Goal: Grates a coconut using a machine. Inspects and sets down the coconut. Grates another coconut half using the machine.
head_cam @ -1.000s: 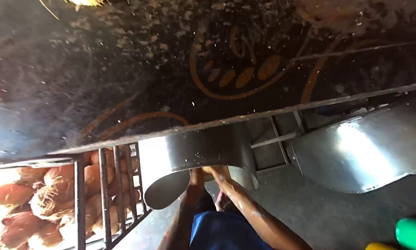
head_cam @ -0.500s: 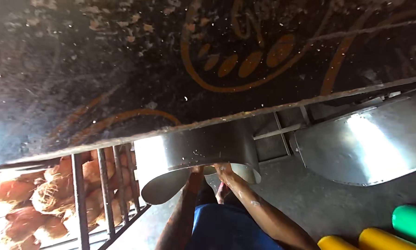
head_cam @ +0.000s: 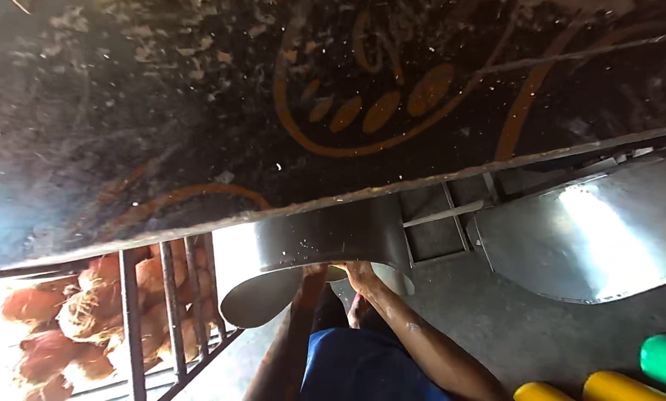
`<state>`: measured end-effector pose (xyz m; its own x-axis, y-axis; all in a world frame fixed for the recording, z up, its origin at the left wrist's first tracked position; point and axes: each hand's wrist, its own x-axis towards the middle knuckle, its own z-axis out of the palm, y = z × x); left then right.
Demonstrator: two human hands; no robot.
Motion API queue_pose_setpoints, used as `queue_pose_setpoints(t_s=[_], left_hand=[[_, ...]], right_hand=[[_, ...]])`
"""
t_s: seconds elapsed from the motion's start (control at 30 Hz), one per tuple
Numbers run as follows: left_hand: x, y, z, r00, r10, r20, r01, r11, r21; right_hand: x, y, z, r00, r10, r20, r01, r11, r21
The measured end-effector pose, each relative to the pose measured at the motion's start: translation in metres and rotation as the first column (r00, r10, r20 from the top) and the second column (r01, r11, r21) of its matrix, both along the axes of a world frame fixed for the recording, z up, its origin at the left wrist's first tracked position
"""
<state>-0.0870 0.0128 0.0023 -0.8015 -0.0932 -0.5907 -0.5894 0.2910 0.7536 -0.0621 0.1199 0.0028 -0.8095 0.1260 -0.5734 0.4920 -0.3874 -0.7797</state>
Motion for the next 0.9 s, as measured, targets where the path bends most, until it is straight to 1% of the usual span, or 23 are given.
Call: queue_pose_setpoints(t_s=[0.07, 0.13, 0.2, 0.23, 0.27, 0.3, 0.33, 0.37, 0.4, 0.43, 0.47, 0.5, 0.53, 0.57, 0.63, 0.67, 0.73, 0.8, 0.83, 0.9], left_hand=[[0.005, -0.002, -0.009, 0.997, 0.076, 0.020, -0.077, 0.992, 0.096], [0.004, -0.003, -0.017, 0.984, 0.168, 0.061, -0.177, 0.959, 0.221], [0.004, -0.003, -0.021, 0.955, 0.259, 0.141, -0.293, 0.887, 0.358], [0.007, -0.005, -0.017, 0.941, 0.277, 0.196, -0.336, 0.839, 0.428], [0.010, -0.010, -0.012, 0.928, 0.281, 0.244, -0.369, 0.784, 0.499], [0.010, -0.017, -0.008, 0.927, 0.267, 0.263, -0.373, 0.738, 0.563], [0.010, -0.024, -0.004, 0.938, 0.239, 0.251, -0.344, 0.724, 0.598], [0.010, -0.029, 0.003, 0.955, 0.210, 0.207, -0.292, 0.769, 0.568], [0.009, -0.029, 0.015, 0.975, 0.176, 0.134, -0.219, 0.854, 0.472], [0.007, -0.025, 0.024, 0.991, 0.126, 0.050, -0.135, 0.936, 0.325], [0.005, -0.021, 0.032, 1.000, 0.025, -0.015, -0.022, 0.984, 0.175], [0.005, -0.018, 0.039, 0.994, -0.096, -0.041, 0.098, 0.994, 0.039], [0.003, -0.015, 0.042, 0.981, -0.190, -0.036, 0.187, 0.980, -0.060], [0.001, -0.012, 0.041, 0.970, -0.242, -0.031, 0.236, 0.963, -0.133], [-0.006, -0.004, 0.042, 0.956, -0.290, 0.042, 0.291, 0.926, -0.240], [-0.007, -0.002, 0.040, 0.957, -0.288, 0.048, 0.290, 0.921, -0.258], [-0.007, 0.000, 0.026, 0.985, -0.173, 0.003, 0.170, 0.968, -0.186], [-0.003, -0.001, 0.014, 0.995, -0.085, -0.045, 0.080, 0.990, -0.114], [-0.001, -0.003, 0.015, 0.997, -0.059, -0.044, 0.056, 0.996, -0.066], [0.003, -0.004, 0.012, 0.998, -0.036, -0.051, 0.034, 0.999, -0.035]], right_hand=[[0.004, -0.003, -0.001, 1.000, 0.011, -0.021, -0.010, 0.998, 0.064], [0.000, -0.010, 0.006, 1.000, 0.000, -0.027, 0.004, 0.987, 0.159], [-0.001, -0.016, 0.015, 0.999, 0.022, -0.026, -0.014, 0.961, 0.274], [0.003, -0.015, 0.018, 0.999, 0.054, -0.006, -0.050, 0.953, 0.299], [0.006, -0.012, 0.021, 0.997, 0.077, 0.027, -0.081, 0.961, 0.266], [0.006, -0.007, 0.024, 0.995, 0.081, 0.056, -0.089, 0.984, 0.156], [0.004, -0.004, 0.025, 0.994, 0.068, 0.088, -0.070, 0.997, 0.019], [0.003, -0.003, 0.024, 0.993, 0.043, 0.113, -0.033, 0.996, -0.088], [0.003, -0.004, 0.022, 0.993, 0.007, 0.116, 0.009, 0.992, -0.129], [0.001, -0.004, 0.020, 0.996, -0.029, 0.082, 0.040, 0.991, -0.130], [-0.002, -0.003, 0.018, 0.999, -0.046, 0.027, 0.049, 0.992, -0.113], [-0.005, -0.001, 0.016, 0.998, -0.058, -0.002, 0.057, 0.991, -0.119], [-0.006, -0.001, 0.014, 0.998, -0.066, -0.012, 0.063, 0.988, -0.144], [-0.006, 0.000, 0.012, 0.998, -0.058, -0.021, 0.054, 0.985, -0.161], [-0.003, 0.002, 0.007, 0.999, -0.035, -0.033, 0.029, 0.988, -0.154], [-0.002, 0.003, 0.004, 0.999, -0.030, -0.040, 0.024, 0.989, -0.147], [-0.002, 0.003, 0.000, 0.999, -0.019, -0.044, 0.014, 0.993, -0.121], [0.000, 0.004, -0.002, 0.999, 0.020, -0.041, -0.023, 0.997, -0.069], [0.001, 0.004, -0.003, 0.998, 0.041, -0.041, -0.042, 0.998, -0.035], [0.003, 0.003, -0.004, 0.997, 0.064, -0.036, -0.062, 0.997, 0.039]])
